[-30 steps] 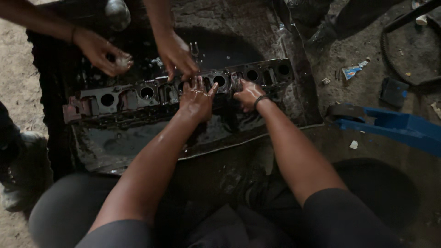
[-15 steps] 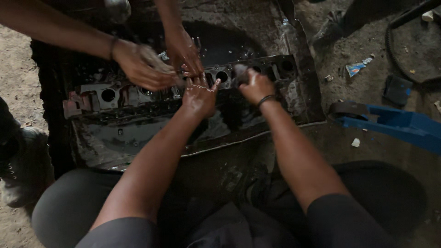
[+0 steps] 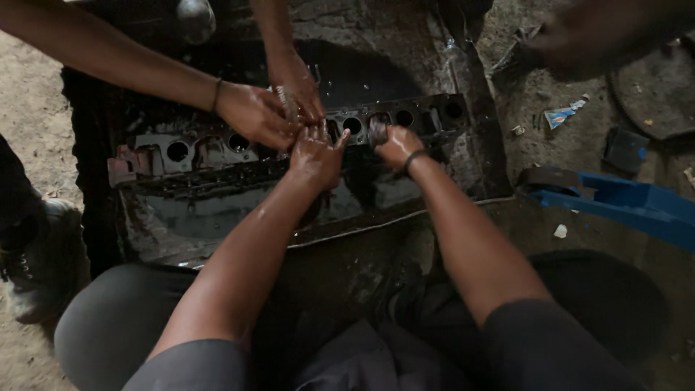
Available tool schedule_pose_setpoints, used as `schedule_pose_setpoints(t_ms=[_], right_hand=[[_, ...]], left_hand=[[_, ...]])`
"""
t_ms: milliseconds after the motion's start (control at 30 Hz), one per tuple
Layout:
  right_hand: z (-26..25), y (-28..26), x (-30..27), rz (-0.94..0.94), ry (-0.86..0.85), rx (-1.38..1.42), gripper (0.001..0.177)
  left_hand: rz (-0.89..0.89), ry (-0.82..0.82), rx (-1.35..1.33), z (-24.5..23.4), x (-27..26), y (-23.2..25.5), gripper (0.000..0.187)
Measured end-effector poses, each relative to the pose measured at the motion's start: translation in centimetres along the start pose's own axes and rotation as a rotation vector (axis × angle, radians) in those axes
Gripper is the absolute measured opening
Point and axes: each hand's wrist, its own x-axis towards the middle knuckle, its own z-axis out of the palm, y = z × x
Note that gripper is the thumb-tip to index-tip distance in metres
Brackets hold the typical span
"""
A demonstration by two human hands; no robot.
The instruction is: The person scrubs a metal engine block with a brush and water while sitting on the ground. Another person assists by rinsing the part with water from a container. The task involves repeated scrubbing and rinsing of the engine block's surface and holes.
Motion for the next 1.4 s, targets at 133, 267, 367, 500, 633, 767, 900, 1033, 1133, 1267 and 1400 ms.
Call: schedule_pose_setpoints(t_ms=[133, 267, 367, 500, 633, 767, 900, 1033, 1133, 1267, 1400], right_hand=[[-2.4, -3.9, -4.1, 0.042, -0.099, 0.03, 0.046], [-1.9, -7.2, -5.7, -0.085, -0.319, 0.022, 0.045], [1.1, -6.8, -5.6, -0.163, -0.514, -0.022, 0.052], [5.3, -4.2, -4.9, -0.148, -0.623, -0.031, 0.061], [7.4, -0.9, -5.4, 0.054, -0.356, -0.033, 0.07], [9.8, 0.2, -5.9, -0.02, -0.317, -0.285, 0.081], [14.7, 1.0, -3.6, -0.143, -0.57, -0.315, 0.06], [16.8, 1.5, -1.0, -0.108, -0.749, -0.247, 0.049], [14.0, 3.0, -0.2, 0.064, -0.534, -0.212, 0.045], [14.7, 3.1, -0.7, -0.028, -0.369, -0.193, 0.043], [18.6, 1.4, -3.6, -0.239, -0.184, -0.32, 0.046]], left_hand=[[-0.011, 0.041, 0.024, -0.1, 0.4, -0.1, 0.094], [-0.034, 0.009, -0.035, -0.9, -0.1, 0.2, 0.082], [-0.026, 0.084, -0.008, 0.0, 0.4, 0.2, 0.072], [0.003, 0.188, 0.027, 2.1, 1.6, -0.5, 0.071], [0.012, 0.098, 0.048, 1.7, 1.2, -0.4, 0.073], [0.023, 0.014, 0.066, 0.4, 0.7, -0.2, 0.073], [0.007, 0.038, -0.007, -0.2, 0.5, -0.2, 0.073], [0.002, -0.017, 0.035, -0.2, 0.5, -0.1, 0.077], [-0.006, 0.108, -0.023, 1.1, 1.0, -0.2, 0.07], [0.009, 0.14, -0.017, 2.4, 1.7, -0.3, 0.067], [-0.006, 0.192, -0.108, 3.4, 2.2, -0.3, 0.059]])
